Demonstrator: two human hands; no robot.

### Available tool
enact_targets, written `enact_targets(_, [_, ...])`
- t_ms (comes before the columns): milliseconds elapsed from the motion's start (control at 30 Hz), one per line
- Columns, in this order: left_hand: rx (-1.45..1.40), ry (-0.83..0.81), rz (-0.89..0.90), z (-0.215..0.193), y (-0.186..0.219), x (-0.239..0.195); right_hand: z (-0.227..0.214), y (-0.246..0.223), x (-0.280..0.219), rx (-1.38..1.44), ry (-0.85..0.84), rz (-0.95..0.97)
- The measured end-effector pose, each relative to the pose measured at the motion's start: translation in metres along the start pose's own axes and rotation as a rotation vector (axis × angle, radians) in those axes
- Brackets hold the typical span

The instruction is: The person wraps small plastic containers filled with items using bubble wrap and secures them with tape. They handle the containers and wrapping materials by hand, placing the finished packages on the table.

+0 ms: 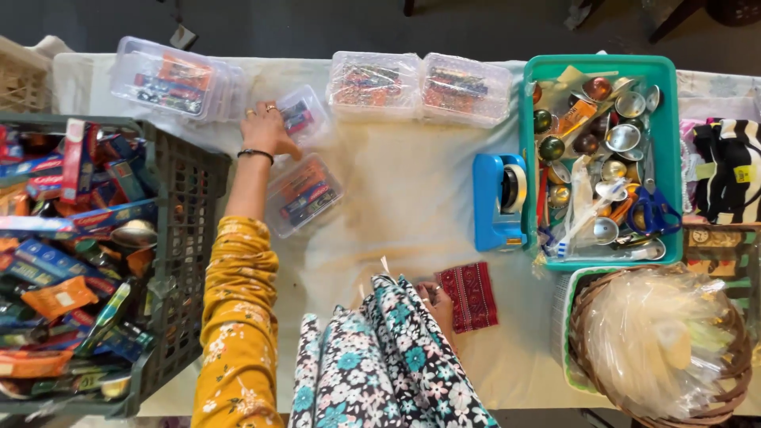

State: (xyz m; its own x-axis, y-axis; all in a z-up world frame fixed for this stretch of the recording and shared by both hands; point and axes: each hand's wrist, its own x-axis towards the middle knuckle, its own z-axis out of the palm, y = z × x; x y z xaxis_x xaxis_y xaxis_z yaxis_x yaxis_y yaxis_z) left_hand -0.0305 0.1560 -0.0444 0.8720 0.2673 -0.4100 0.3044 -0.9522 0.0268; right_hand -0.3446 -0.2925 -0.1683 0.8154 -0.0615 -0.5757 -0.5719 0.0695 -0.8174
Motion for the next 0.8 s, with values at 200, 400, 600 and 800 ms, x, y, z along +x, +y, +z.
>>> enact_targets(200, [-0.152,0.289,0.052,-0.015,-0.007,-0.083,0.007,-0.047,-0.021,0.022,-0.091,0.026])
enact_targets(400, [-0.111,0.179,0.118,0.020,0.015,-0.145,0.004,-0.033,-0.019,-0.051,-0.090,-0.038])
enact_targets(600, [-0.252,0.079,0.046,0.018,0.001,-0.129,0.021,-0.049,-0.012,-0.098,-0.114,0.066])
enact_targets(800, [-0.318,0.180,-0.090,0.016,0.000,-0.145,0.138,-0.084,0.046,0.157,-0.585,0.022])
